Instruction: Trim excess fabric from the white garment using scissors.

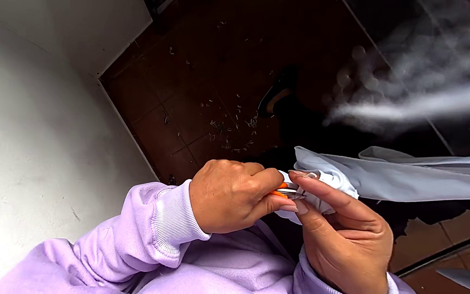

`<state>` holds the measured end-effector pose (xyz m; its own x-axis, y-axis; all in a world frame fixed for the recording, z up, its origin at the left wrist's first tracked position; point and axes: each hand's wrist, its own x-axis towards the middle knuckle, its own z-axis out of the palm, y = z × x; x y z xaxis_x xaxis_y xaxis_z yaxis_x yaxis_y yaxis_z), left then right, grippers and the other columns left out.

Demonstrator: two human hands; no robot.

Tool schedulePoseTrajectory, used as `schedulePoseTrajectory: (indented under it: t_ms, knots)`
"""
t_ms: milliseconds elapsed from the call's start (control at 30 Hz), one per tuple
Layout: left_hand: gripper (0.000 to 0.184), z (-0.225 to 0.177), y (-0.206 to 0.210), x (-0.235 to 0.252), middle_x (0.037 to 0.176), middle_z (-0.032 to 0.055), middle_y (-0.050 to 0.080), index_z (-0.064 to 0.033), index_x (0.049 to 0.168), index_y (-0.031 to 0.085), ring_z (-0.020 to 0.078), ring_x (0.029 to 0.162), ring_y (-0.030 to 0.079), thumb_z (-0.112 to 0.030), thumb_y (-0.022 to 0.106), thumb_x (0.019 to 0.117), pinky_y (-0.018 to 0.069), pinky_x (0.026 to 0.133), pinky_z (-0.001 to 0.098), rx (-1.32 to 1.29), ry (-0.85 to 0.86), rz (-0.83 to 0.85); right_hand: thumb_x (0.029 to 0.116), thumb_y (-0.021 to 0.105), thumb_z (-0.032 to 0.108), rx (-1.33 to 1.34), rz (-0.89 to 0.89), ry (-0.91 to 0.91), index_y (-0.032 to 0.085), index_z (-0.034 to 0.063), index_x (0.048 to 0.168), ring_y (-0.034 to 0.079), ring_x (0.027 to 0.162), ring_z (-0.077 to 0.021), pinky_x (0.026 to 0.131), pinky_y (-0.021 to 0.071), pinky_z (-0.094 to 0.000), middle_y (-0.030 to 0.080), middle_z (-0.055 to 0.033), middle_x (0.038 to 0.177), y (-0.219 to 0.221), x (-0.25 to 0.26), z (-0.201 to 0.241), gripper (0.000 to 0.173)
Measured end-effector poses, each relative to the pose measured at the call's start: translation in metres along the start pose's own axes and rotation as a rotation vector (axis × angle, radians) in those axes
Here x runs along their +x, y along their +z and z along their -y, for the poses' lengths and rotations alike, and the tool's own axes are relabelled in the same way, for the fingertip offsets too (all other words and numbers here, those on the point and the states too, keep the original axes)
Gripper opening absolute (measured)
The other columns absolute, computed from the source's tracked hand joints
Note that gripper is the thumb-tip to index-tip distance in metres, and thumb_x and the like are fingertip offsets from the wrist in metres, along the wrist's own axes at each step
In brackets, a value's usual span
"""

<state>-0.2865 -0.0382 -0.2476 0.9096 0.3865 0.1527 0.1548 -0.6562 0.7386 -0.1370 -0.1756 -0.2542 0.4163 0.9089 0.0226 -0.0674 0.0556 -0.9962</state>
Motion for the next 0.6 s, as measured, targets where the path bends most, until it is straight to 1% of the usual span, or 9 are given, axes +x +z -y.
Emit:
schedulePoseTrajectory:
  t_ms: [133,233,267,333,400,433,467,533,600]
  knots:
    - [0.028,0.004,0.003,0.000,0.070,0.0002,0.062,-0.0056,0.091,0.071,0.0115,0.063,0.061,-0.029,0.059,0.1020,0.0478,0.052,0.0301,-0.137,0.012,-0.028,0.0950,0.071,0.009,0.066,0.026,0.027,0.071,0.0141,0.131,0.065,0.121,-0.0130,0.100,0.0563,-0.0256,0.069,-0.0010,0.132,-0.002,0.001,0.001,0.036]
    - [0.030,0.017,0.006,-0.002,0.077,0.0056,0.064,0.0037,0.097,0.068,0.0083,0.067,0.060,-0.026,0.062,0.1006,0.0507,0.058,0.0246,-0.402,-0.006,-0.076,0.0953,0.070,0.010,0.127,0.024,0.040,0.066,0.0132,0.138,0.065,0.120,-0.0114,0.100,0.0557,-0.0250,0.065,-0.0003,0.138,-0.004,0.003,0.002,0.043]
    - [0.038,0.024,0.009,-0.004,0.085,0.0084,0.065,0.0083,0.106,0.065,0.0065,0.072,0.059,-0.029,0.064,0.0988,0.0512,0.062,0.0217,-0.527,-0.051,-0.077,0.0954,0.070,0.011,0.159,0.014,0.043,0.063,0.0135,0.140,0.065,0.118,-0.0097,0.098,0.0560,-0.0243,0.064,0.0009,0.140,-0.005,0.003,0.002,0.046]
    - [0.072,0.038,0.017,-0.009,0.109,0.0115,0.065,0.0129,0.131,0.051,0.0002,0.077,0.054,-0.043,0.072,0.0908,0.0447,0.062,0.0152,-0.817,-0.199,-0.047,0.0953,0.070,0.011,0.239,-0.005,0.043,0.059,0.0154,0.145,0.064,0.117,-0.0076,0.097,0.0565,-0.0232,0.059,0.0031,0.145,-0.006,0.004,0.003,0.051]
    - [0.098,0.046,0.025,-0.013,0.128,0.0144,0.064,0.0098,0.150,0.035,0.0046,0.099,0.063,-0.046,0.079,0.0826,0.0526,0.079,0.0198,-1.064,-0.293,0.044,0.0950,0.070,0.011,0.305,-0.028,0.037,0.057,0.0175,0.147,0.064,0.117,-0.0068,0.096,0.0569,-0.0230,0.055,0.0045,0.148,-0.006,0.005,0.004,0.054]
    - [0.090,0.045,0.029,-0.014,0.128,0.0153,0.064,0.0103,0.149,0.037,0.0078,0.106,0.065,-0.035,0.080,0.0837,0.0554,0.087,0.0236,-1.167,-0.291,0.070,0.0949,0.070,0.010,0.326,-0.046,0.030,0.056,0.0185,0.147,0.064,0.119,-0.0073,0.097,0.0567,-0.0238,0.054,0.0046,0.150,-0.006,0.005,0.004,0.055]
    - [0.070,0.041,0.032,-0.015,0.119,0.0146,0.067,0.0130,0.140,0.046,0.0083,0.103,0.066,-0.019,0.077,0.0868,0.0562,0.088,0.0248,-1.249,-0.269,0.067,0.0948,0.070,0.009,0.329,-0.064,0.019,0.055,0.0195,0.148,0.063,0.120,-0.0081,0.098,0.0563,-0.0245,0.053,0.0049,0.150,-0.007,0.005,0.003,0.056]
    - [0.022,0.032,0.036,-0.013,0.091,0.0061,0.073,0.0120,0.110,0.064,0.0015,0.083,0.067,0.001,0.066,0.0911,0.0558,0.076,0.0198,-1.281,-0.245,-0.009,0.0946,0.071,0.010,0.270,-0.092,0.012,0.052,0.0219,0.150,0.061,0.125,-0.0101,0.100,0.0555,-0.0257,0.052,0.0046,0.152,-0.009,0.003,0.001,0.059]
    - [0.009,0.027,0.032,-0.010,0.082,0.0020,0.071,0.0098,0.098,0.068,-0.0028,0.077,0.064,0.008,0.061,0.0923,0.0534,0.072,0.0158,-1.207,-0.209,-0.058,0.0970,0.070,0.021,0.024,-0.059,0.076,0.045,0.0241,0.154,0.063,0.123,-0.0092,0.099,0.0560,-0.0244,0.058,0.0039,0.147,-0.016,-0.002,0.001,0.062]
